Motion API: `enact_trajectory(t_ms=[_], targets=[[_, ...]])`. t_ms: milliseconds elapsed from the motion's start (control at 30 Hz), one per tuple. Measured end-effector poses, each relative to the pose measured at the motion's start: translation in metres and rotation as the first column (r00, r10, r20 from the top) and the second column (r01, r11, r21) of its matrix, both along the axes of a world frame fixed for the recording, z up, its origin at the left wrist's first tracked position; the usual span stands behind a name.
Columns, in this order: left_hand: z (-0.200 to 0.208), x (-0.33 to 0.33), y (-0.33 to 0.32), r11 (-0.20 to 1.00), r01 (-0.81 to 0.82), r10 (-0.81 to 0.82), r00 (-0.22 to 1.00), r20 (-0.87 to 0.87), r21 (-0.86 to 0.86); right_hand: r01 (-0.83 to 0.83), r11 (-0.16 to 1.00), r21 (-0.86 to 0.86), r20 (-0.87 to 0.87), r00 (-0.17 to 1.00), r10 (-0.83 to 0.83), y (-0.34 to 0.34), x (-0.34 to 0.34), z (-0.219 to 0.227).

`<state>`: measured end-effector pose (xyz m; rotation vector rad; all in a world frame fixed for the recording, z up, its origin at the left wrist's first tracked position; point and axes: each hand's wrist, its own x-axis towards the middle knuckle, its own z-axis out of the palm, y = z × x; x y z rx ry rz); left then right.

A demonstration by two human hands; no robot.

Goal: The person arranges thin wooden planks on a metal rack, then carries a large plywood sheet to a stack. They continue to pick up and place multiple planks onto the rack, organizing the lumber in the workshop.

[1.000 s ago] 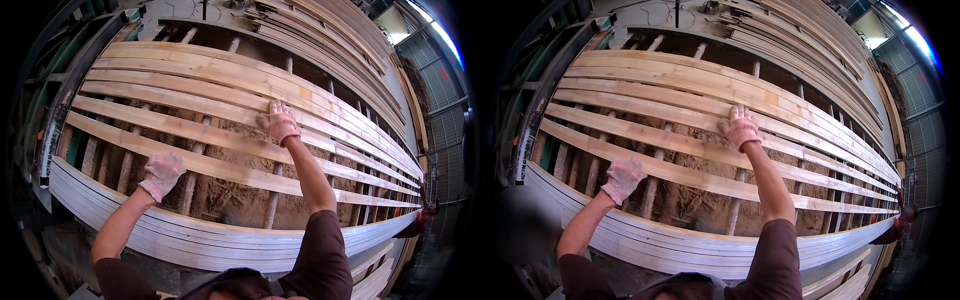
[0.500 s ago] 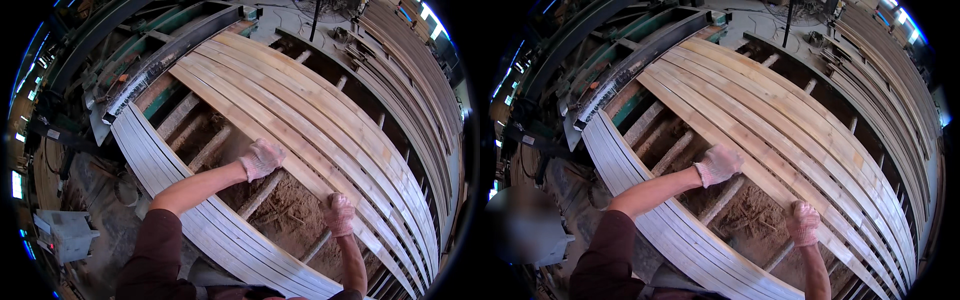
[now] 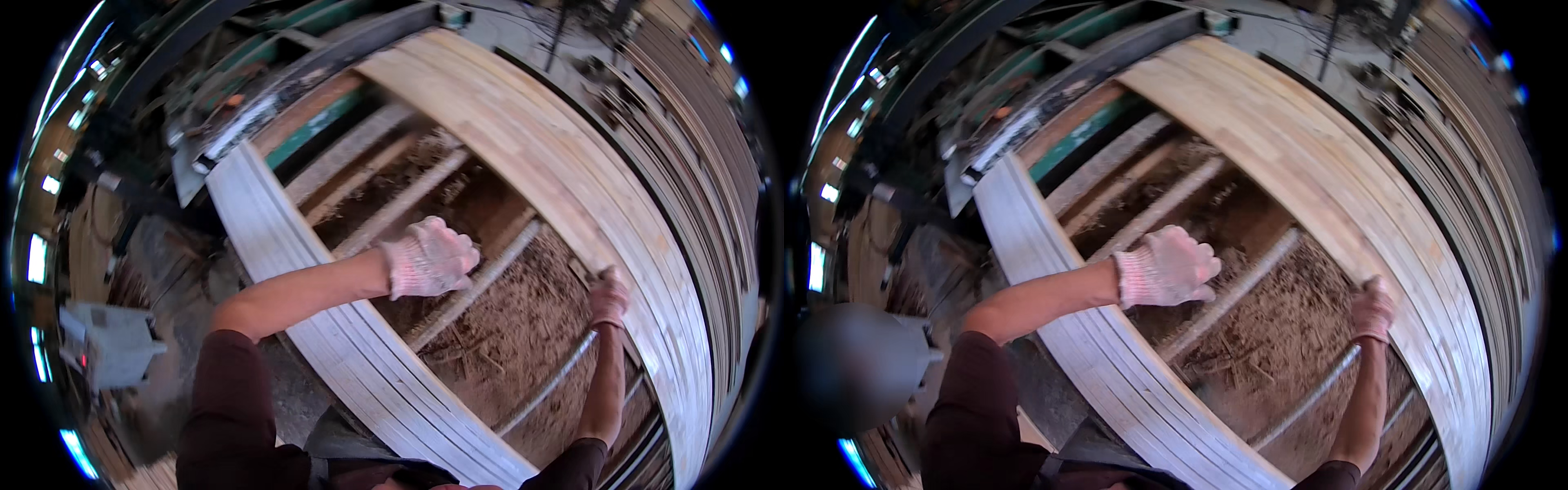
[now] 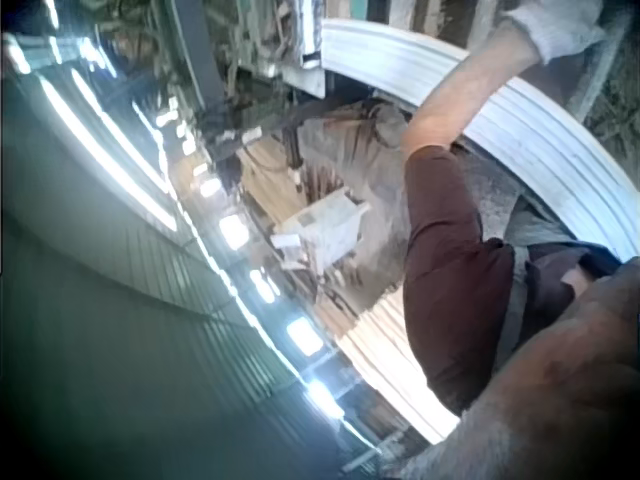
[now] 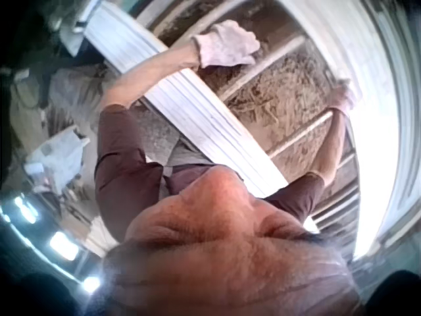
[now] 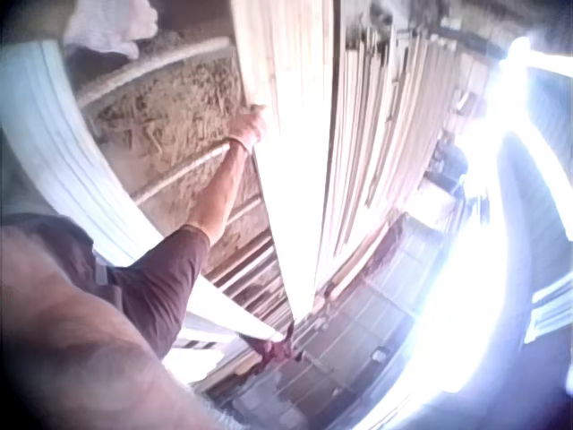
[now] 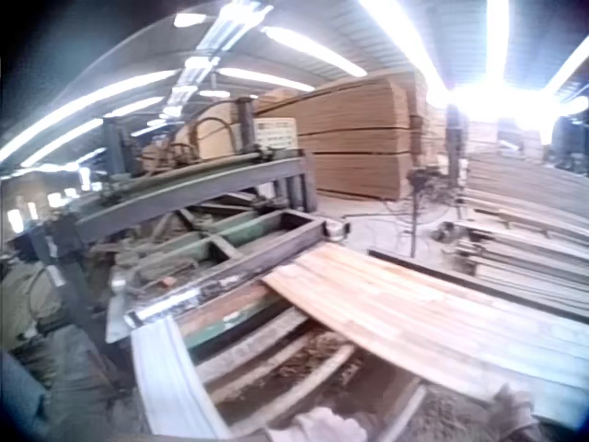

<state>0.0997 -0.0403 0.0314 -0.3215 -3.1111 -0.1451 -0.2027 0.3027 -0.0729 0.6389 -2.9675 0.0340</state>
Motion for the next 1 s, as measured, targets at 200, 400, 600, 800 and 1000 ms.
enact_trajectory(t_ms=[200, 400, 600, 800, 1000], targets=[[0.034, 0.127, -0.032, 0.969, -0.244, 0.242, 0.970, 0.032, 0.033, 0.049, 0.999, 0.004, -0.015, 0.999, -0.049, -0.016, -0.009, 0.002], [0.041, 0.228, -0.010, 0.899, -0.436, 0.437, 0.884, -0.165, 0.047, -0.124, 0.920, -0.372, 0.585, 0.738, 0.336, -0.013, 0.093, -0.007], [0.057, 0.274, -0.005, 0.840, -0.539, 0.540, 0.818, -0.199, 0.066, -0.156, 0.981, -0.115, 0.976, -0.204, 0.082, -0.001, 0.278, -0.022], [0.031, 0.300, 0.002, 0.856, -0.502, 0.514, 0.853, -0.092, 0.124, 0.133, 0.991, 0.003, 0.855, -0.514, 0.067, 0.021, 0.312, -0.044], [0.011, 0.274, 0.007, 0.740, -0.454, 0.491, 0.869, 0.064, 0.496, 0.315, 0.947, 0.065, 0.757, -0.634, 0.159, 0.011, 0.290, -0.015]])
